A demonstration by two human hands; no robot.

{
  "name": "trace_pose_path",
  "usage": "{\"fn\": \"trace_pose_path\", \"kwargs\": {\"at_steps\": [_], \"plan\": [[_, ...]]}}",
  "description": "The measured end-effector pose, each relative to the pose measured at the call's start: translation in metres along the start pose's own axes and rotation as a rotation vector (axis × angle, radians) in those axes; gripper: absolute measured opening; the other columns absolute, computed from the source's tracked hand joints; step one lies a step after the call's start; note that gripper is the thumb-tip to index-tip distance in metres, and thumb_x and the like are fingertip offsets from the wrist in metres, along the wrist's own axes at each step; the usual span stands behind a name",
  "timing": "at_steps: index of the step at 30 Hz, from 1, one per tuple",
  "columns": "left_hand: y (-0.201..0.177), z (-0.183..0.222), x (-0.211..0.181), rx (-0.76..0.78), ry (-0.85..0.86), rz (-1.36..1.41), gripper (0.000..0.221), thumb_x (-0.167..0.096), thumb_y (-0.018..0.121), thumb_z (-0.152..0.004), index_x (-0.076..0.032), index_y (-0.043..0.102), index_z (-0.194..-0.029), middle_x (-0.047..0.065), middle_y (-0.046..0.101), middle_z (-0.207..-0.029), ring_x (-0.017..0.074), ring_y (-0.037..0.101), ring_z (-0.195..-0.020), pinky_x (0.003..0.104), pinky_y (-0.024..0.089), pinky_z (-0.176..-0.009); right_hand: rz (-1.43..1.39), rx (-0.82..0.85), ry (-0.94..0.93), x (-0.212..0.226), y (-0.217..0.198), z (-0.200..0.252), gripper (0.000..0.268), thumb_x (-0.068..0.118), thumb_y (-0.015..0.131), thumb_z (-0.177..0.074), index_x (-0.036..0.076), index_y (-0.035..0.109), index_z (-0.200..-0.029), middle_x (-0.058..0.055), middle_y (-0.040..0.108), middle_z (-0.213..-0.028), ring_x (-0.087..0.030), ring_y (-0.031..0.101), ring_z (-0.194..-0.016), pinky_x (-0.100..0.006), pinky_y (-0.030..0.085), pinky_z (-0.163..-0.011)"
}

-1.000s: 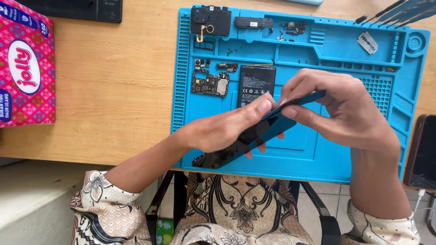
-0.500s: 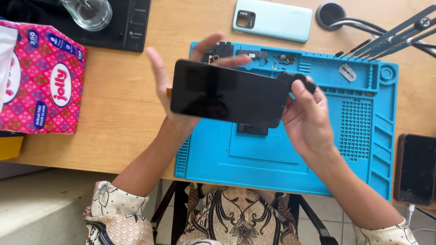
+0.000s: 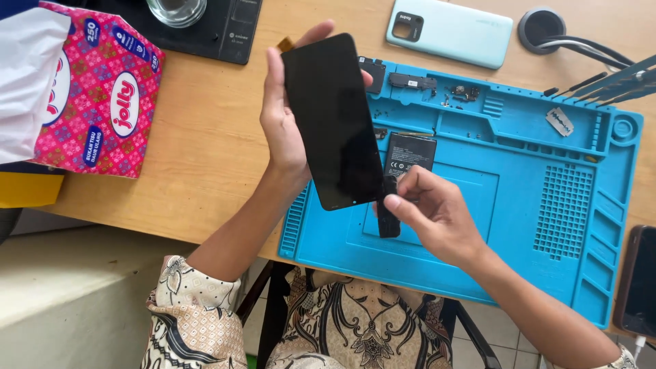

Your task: Using a thin plastic prying tool to separate a smartphone screen from its frame during a repair.

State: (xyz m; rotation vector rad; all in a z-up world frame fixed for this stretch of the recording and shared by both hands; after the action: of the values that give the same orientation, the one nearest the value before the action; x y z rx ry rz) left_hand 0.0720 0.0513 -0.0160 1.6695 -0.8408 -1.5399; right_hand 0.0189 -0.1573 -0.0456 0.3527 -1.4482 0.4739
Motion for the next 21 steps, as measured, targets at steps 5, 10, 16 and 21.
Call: {"fn": "trace_pose_path", "kwargs": {"at_steps": [5, 10, 16, 21], "plan": [[0.005, 0.004, 0.001, 0.127, -0.130, -0.033, 0.065, -0.057, 0.038, -0.107, -0.006, 0.057, -0.143, 0.026, 0.070, -0.106, 0.0330, 0.070, -0.093, 0.043, 0.058, -0.081, 0.154, 0.139, -0.026, 0.008, 0.008, -0.001, 0.039, 0.028, 0.047, -0.108, 0.010, 0.042, -0.075, 0.001, 0.038, -0.067, -0.011, 0.044, -0.053, -0.026, 0.039, -0.047], [0.006, 0.006, 0.005, 0.131, -0.196, 0.027, 0.063, -0.058, 0.038, -0.106, -0.008, 0.055, -0.141, 0.027, 0.067, -0.107, 0.0398, 0.071, -0.090, 0.054, 0.062, -0.081, 0.254, 0.080, -0.188, 0.001, 0.017, 0.005, 0.039, 0.021, 0.040, -0.111, 0.010, 0.031, -0.075, 0.002, 0.027, -0.067, -0.012, 0.024, -0.057, -0.031, 0.021, -0.052], [0.003, 0.005, 0.012, 0.090, -0.223, 0.014, 0.062, -0.060, 0.038, -0.105, -0.009, 0.059, -0.134, 0.024, 0.066, -0.102, 0.0365, 0.068, -0.082, 0.051, 0.060, -0.072, 0.283, -0.051, -0.189, -0.009, 0.017, 0.007, 0.038, 0.020, 0.041, -0.111, 0.012, 0.032, -0.075, 0.004, 0.026, -0.066, -0.010, 0.023, -0.056, -0.031, 0.020, -0.050], [0.005, 0.005, 0.013, 0.115, -0.234, 0.012, 0.064, -0.060, 0.036, -0.106, -0.008, 0.059, -0.135, 0.023, 0.066, -0.102, 0.0360, 0.069, -0.083, 0.051, 0.061, -0.071, 0.295, -0.070, -0.207, -0.009, 0.017, 0.007, 0.038, 0.022, 0.041, -0.111, 0.012, 0.034, -0.075, 0.004, 0.029, -0.066, -0.010, 0.026, -0.056, -0.029, 0.022, -0.050]]}}
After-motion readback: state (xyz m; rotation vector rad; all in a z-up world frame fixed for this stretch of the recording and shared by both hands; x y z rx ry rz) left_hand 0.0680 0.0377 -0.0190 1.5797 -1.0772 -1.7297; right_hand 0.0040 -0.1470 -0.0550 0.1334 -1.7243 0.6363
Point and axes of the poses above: each hand's wrist, its own z-axis away from the middle knuckle, its own y-axis out of the palm, x = y × z, the point moved 4 cm from there along -z, towards the middle knuckle
